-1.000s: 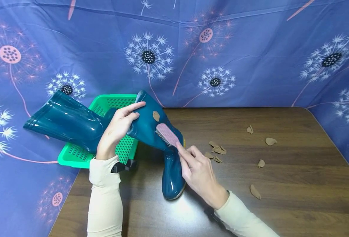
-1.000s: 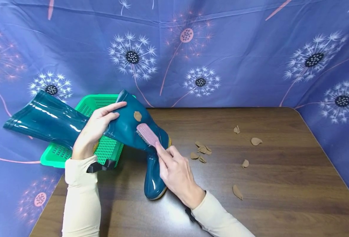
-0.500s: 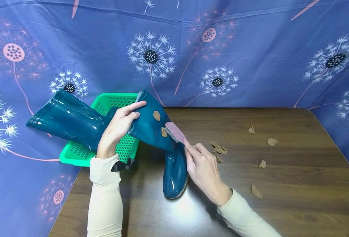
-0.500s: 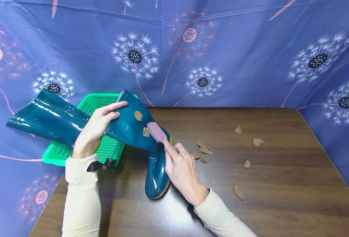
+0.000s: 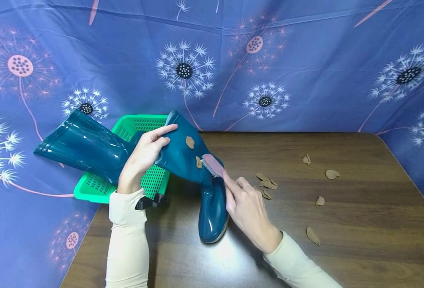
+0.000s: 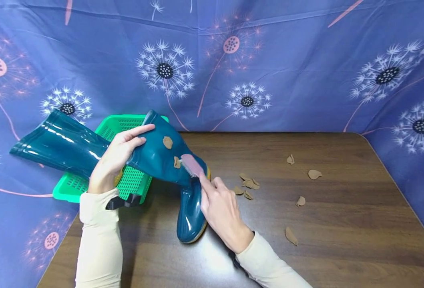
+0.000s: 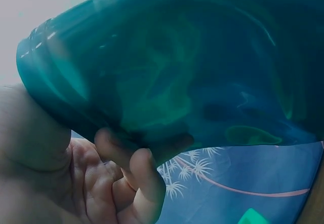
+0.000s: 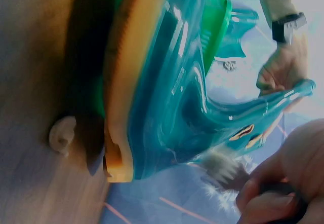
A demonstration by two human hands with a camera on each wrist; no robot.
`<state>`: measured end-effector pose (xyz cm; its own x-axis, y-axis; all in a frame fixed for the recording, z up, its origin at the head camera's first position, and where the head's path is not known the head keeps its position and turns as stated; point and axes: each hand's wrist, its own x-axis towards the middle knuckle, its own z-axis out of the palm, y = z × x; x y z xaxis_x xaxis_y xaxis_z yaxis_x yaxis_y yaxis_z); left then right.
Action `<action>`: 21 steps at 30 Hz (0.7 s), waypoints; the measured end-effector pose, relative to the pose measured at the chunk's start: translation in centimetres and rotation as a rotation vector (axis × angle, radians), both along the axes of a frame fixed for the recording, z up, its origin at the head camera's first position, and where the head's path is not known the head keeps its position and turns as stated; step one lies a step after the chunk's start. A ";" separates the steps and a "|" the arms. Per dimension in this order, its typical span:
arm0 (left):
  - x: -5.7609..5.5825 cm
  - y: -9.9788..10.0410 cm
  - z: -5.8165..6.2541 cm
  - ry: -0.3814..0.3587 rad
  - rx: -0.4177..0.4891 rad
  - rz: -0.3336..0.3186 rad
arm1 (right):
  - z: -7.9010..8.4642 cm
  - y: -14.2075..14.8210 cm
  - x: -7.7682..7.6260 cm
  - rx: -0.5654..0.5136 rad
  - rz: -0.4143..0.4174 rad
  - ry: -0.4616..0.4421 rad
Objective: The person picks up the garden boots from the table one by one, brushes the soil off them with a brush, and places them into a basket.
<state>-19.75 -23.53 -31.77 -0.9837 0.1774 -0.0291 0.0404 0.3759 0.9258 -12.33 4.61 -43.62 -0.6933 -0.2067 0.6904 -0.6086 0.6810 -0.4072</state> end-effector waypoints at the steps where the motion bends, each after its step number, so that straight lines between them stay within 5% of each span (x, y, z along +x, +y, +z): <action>1: 0.0 0.0 0.0 -0.002 -0.001 -0.002 | 0.0 0.0 0.0 -0.002 -0.024 0.002; 6: -0.1 0.0 -0.1 0.001 -0.003 -0.008 | 0.1 0.0 0.1 -0.012 0.028 0.005; 12: 0.0 0.0 0.0 0.003 0.002 -0.006 | 0.4 0.2 0.1 0.040 -0.042 -0.004; 16: 0.1 0.1 0.2 0.003 -0.003 -0.006 | 0.4 0.2 0.4 0.043 0.008 0.027; 21: 0.2 0.4 0.2 -0.006 -0.012 -0.005 | 0.5 0.3 0.4 0.068 -0.084 0.042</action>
<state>-19.59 -23.17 -31.55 -0.9826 0.1821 -0.0368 0.0372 0.3871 0.9213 -11.93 4.88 -43.07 -0.6807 -0.1965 0.7057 -0.5638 0.7556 -0.3334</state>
